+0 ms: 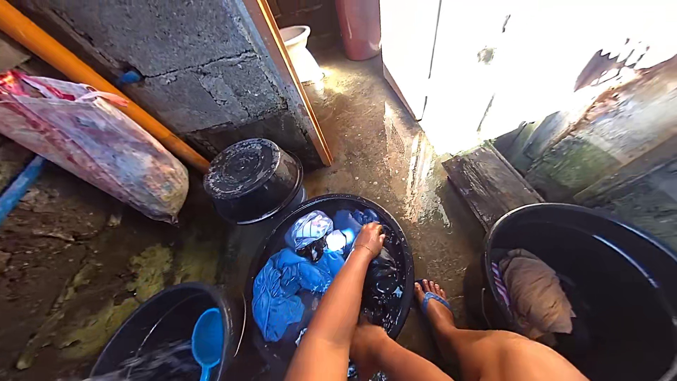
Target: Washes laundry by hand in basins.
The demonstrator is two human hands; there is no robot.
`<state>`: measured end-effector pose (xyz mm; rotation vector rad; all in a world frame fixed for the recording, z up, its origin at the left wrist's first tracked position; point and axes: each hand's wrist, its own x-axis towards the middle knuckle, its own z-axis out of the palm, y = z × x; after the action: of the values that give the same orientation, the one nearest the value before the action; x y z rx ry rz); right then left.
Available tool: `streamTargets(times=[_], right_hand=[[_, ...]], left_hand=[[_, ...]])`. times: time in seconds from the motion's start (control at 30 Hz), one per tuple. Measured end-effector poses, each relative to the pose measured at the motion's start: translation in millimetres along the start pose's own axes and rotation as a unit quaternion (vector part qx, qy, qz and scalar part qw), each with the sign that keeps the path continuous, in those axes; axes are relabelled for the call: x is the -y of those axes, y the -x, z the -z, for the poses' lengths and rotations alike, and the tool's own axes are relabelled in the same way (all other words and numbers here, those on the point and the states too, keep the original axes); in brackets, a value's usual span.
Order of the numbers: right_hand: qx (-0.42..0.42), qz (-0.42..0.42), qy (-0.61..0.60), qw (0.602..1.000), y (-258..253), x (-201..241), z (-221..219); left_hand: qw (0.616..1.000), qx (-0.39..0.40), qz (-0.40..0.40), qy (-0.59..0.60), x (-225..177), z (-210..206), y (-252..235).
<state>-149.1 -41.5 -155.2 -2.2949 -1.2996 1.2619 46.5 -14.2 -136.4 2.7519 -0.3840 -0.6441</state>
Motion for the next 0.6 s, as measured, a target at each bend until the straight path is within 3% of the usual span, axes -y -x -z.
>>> streamTargets(times=[0.1, 0.17, 0.23, 0.33, 0.47, 0.6], right_hand=[[-0.036, 0.019, -0.010, 0.999, 7.7, -2.9, -4.5], [0.058, -0.025, 0.004, 0.998, 45.5, 20.4, 35.2], [0.072, -0.028, 0.013, 0.997, 58.4, 26.9, 47.9], [-0.050, 0.040, -0.050, 0.997, 4.6, -2.7, -6.5], [-0.032, 0.010, -0.062, 0.998, -14.1, -2.5, -14.9], [-0.025, 0.014, -0.036, 0.999, -12.3, -1.4, -16.6]], left_hand=[[0.986, -0.036, 0.160, 0.014, -4.5, -8.7, -7.7], [0.980, -0.020, 0.198, 0.009, -0.1, -4.3, -6.4], [0.981, 0.014, 0.191, 0.006, 10.9, 0.1, -4.4], [0.987, 0.052, 0.150, -0.010, 32.2, -0.8, 15.1], [0.983, 0.103, 0.144, -0.056, 43.9, 2.0, 77.8], [0.973, 0.107, 0.203, -0.014, 58.6, 1.1, 122.2]])
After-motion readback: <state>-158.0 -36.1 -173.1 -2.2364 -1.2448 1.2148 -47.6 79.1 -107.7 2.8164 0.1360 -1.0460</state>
